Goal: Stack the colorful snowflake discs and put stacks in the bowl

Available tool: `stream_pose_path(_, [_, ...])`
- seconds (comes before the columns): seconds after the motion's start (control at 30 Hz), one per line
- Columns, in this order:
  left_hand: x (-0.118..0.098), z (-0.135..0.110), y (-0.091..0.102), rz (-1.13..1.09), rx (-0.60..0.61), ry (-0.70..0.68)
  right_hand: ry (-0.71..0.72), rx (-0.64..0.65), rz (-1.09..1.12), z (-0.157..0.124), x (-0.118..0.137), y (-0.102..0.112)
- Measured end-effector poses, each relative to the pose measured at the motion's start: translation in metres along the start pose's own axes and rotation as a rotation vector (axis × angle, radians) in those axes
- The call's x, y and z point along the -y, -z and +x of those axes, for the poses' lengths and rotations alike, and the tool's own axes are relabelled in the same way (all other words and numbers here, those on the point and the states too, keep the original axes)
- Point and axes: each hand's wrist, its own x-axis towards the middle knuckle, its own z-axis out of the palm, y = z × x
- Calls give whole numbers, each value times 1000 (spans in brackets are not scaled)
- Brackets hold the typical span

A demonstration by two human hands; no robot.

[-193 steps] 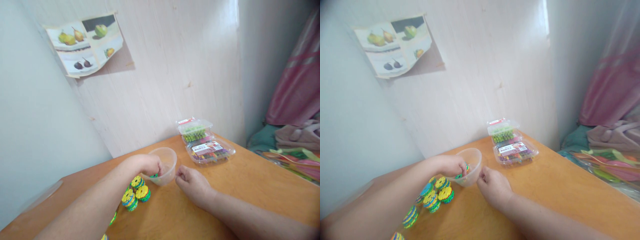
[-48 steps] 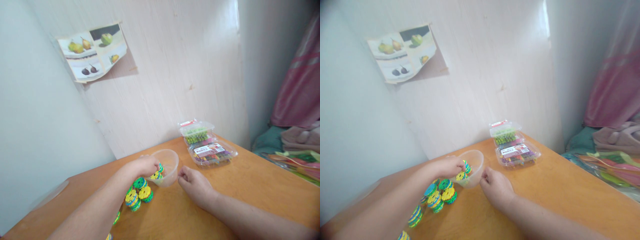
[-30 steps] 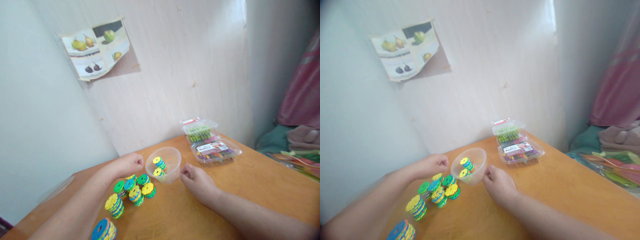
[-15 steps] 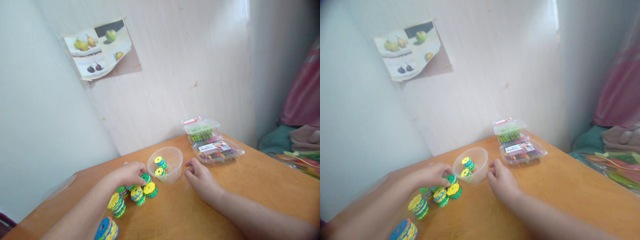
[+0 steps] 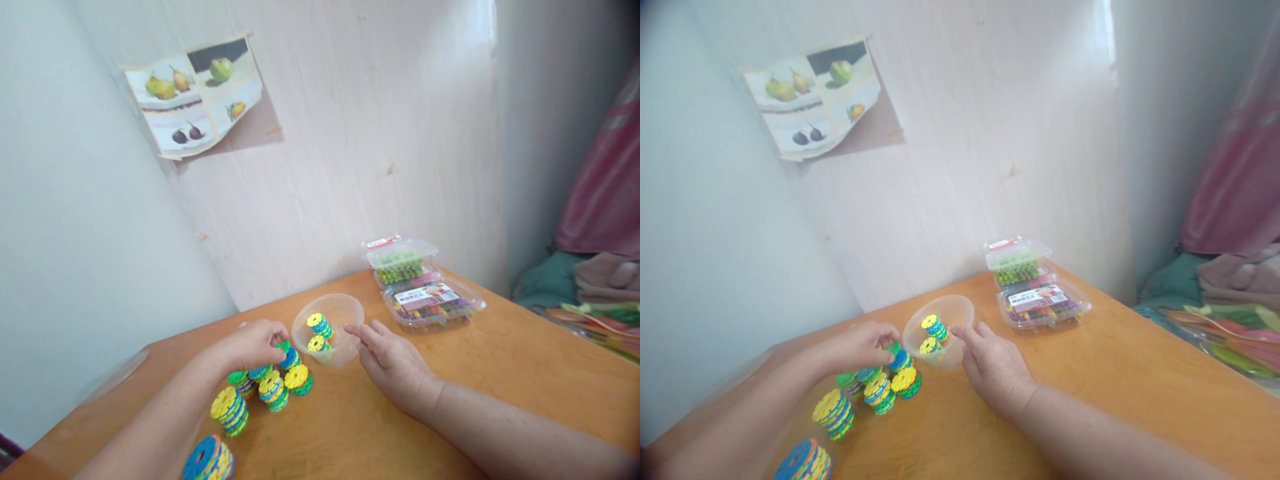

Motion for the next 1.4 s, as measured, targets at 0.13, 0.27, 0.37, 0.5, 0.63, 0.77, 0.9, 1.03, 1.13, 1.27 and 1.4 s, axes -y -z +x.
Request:
stream_pose_path(0.13, [8,1,6,-68,-60,-2,1,-12,15,1,-1,-1])
stream_pose_path(0.27, [5,4,13,-142,-123,-40,23,-31,35,0,2,1])
stream_pose_path(0.37, [-6,7,18,-207,-135,-85,67,-29,23,-2,7,4])
stream_pose_path(0.5, [-24,14,18,-270,-97,-156,116,1,-6,-4,12,7])
stream_pose_path(0.63, [-41,23,18,-67,-19,-186,143,0,-4,-5,12,7])
stream_pose_path(0.77, [-58,28,21,64,0,-201,158,-21,21,-6,11,6])
stream_pose_path(0.9, [-71,31,22,187,36,-229,151,-28,46,-6,11,6])
stream_pose_path(1.03, [-75,35,18,286,71,-226,142,-21,47,-6,12,7])
stream_pose_path(1.13, [-72,36,17,327,84,-213,133,-22,34,-6,12,8])
stream_pose_path(1.27, [-69,34,18,349,74,-209,141,-28,23,-6,12,8])
stream_pose_path(1.4, [-72,31,20,359,67,-208,158,-49,32,-6,10,6])
